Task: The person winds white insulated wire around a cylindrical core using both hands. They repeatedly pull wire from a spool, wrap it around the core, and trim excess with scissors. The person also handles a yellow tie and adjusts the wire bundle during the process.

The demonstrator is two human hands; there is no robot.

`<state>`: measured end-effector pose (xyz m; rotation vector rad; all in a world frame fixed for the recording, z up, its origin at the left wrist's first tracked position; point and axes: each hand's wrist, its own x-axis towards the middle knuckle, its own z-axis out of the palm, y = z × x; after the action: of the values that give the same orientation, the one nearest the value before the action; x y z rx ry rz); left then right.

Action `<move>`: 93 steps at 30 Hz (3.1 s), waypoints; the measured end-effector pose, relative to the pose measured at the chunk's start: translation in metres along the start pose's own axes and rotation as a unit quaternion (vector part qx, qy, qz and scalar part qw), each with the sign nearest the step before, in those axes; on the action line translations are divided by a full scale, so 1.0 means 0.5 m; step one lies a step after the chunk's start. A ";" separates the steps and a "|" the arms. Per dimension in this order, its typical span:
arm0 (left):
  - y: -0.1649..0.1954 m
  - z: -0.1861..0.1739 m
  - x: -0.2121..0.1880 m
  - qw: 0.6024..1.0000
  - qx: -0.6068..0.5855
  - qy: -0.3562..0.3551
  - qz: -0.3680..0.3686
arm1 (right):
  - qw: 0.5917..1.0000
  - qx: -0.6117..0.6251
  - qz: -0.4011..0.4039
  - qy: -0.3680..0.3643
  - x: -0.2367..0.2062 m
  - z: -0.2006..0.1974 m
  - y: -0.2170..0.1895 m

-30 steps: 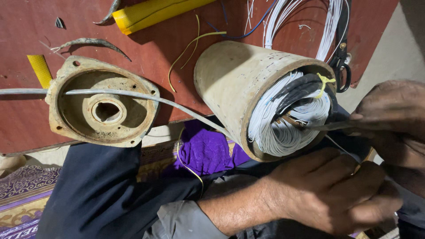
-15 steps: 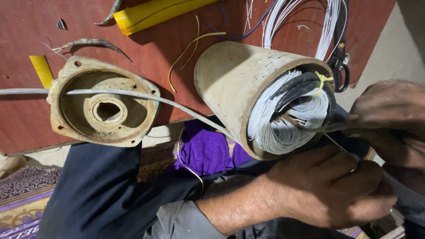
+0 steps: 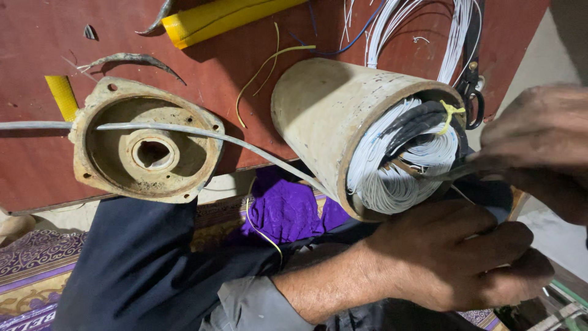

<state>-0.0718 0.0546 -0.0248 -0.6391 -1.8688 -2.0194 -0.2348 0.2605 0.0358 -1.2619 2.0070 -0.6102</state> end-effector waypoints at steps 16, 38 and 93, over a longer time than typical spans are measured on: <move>0.000 -0.014 0.009 0.999 0.036 -0.011 0.013 | 0.984 0.084 0.145 0.056 -0.054 0.034 0.033; 0.007 -0.036 0.027 0.997 0.053 -0.060 0.010 | 0.991 0.015 0.131 -0.002 -0.031 0.012 0.009; -0.004 -0.008 0.014 0.994 0.095 -0.008 0.045 | 0.979 -0.189 0.075 -0.026 0.054 0.015 -0.101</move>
<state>-0.0794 0.0513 -0.0230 -0.6760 -1.9735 -1.7595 -0.2078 0.2145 0.0577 -1.3062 2.2185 -0.1211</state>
